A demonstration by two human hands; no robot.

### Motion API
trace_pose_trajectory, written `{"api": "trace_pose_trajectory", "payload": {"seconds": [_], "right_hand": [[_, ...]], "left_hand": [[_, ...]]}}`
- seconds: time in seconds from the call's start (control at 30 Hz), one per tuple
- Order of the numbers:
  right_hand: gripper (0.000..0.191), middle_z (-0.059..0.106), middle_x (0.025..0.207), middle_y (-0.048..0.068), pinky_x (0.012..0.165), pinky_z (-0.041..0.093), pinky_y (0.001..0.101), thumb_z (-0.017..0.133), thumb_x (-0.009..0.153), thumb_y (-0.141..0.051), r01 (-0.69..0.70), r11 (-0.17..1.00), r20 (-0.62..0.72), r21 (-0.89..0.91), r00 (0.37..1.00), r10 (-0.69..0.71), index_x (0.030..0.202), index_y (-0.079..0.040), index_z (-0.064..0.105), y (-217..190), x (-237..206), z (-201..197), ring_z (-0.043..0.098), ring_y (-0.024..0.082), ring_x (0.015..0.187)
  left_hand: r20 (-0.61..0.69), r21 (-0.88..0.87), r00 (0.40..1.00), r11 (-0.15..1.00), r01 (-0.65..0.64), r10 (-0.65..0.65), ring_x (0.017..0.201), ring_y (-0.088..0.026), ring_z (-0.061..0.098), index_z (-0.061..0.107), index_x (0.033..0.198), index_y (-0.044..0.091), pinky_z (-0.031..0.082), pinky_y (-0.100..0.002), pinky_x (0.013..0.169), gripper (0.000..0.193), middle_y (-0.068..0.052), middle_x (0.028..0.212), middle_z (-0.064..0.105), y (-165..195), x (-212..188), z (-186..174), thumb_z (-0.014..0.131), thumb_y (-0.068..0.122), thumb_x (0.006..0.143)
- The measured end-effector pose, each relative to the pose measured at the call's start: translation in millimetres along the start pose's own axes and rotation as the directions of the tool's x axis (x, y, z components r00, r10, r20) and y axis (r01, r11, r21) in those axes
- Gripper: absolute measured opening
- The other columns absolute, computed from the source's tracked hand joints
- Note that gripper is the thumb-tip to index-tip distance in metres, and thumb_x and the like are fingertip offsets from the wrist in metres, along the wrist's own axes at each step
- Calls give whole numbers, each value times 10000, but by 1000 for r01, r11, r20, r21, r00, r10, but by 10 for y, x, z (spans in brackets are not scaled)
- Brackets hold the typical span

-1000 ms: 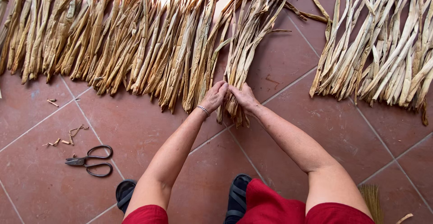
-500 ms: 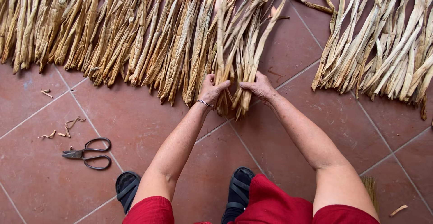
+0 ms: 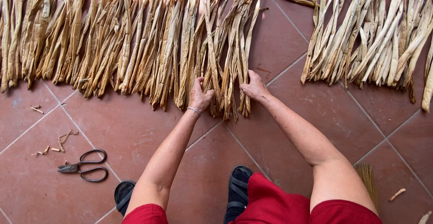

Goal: The person gathers bundles of dried plant stalks on a tiled floor, aligns them, and trims the ends with shears. The person repeatedly picks up bundles, trims the tips, and places the trimmed bundles back on the floor.

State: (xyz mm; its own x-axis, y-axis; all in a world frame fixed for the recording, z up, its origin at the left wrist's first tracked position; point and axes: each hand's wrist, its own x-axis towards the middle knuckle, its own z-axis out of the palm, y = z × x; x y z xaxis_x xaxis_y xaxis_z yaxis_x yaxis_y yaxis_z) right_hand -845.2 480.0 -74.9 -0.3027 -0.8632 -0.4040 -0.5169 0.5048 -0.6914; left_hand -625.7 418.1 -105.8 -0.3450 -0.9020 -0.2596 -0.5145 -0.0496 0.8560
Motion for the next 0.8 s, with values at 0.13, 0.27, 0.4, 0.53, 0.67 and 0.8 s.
{"api": "trace_pose_trajectory", "payload": {"seconds": [0.13,0.27,0.4,0.53,0.67,0.8], "right_hand": [[439,675,1032,211,767,609,500,667,916,-173,-54,995,-33,82,998,57,1304,-13,539,116,-50,57,672,291,852],[273,652,1015,208,723,608,435,587,1027,-205,162,985,-22,53,987,-161,1240,-44,643,191,-96,217,646,240,819],[215,695,1007,111,792,590,429,619,1025,-272,174,976,-184,-133,963,-197,1115,-118,740,421,-4,-47,641,210,880],[555,570,1337,140,1090,456,517,773,853,-421,-85,944,-538,-318,836,-106,1311,-150,616,821,164,-691,493,297,1249],[1359,-26,1684,291,1189,37,735,880,701,-652,-398,895,-632,-204,751,190,1643,-138,47,1210,206,-1276,-53,508,1527],[1539,-167,1688,310,1200,-76,712,862,636,-747,-566,824,-554,-23,694,461,1618,-146,-159,1459,193,-1566,-234,503,1512]], "left_hand": [[14,423,984,891,-168,178,1352,-356,487,434,1471,60,421,-517,1168,684,-193,1402,515,-34,-80,37,756,177,879],[130,632,895,660,-406,426,1529,-341,241,424,1562,238,188,-661,1198,751,-115,1660,304,15,-225,194,728,314,879],[377,675,792,443,-590,479,1572,-340,102,414,1546,343,27,-740,1179,658,-63,1699,222,108,-285,390,622,506,943],[441,692,821,445,-569,363,1562,-357,85,423,1529,368,8,-756,1154,613,-52,1683,216,78,-298,494,559,553,960],[431,687,814,444,-575,389,1561,-373,92,416,1536,377,17,-750,1161,630,-83,1680,215,-15,-318,521,553,555,948],[444,688,821,451,-569,360,1558,-374,104,405,1528,399,24,-750,1161,630,-79,1679,213,-85,-302,521,549,576,941]]}}
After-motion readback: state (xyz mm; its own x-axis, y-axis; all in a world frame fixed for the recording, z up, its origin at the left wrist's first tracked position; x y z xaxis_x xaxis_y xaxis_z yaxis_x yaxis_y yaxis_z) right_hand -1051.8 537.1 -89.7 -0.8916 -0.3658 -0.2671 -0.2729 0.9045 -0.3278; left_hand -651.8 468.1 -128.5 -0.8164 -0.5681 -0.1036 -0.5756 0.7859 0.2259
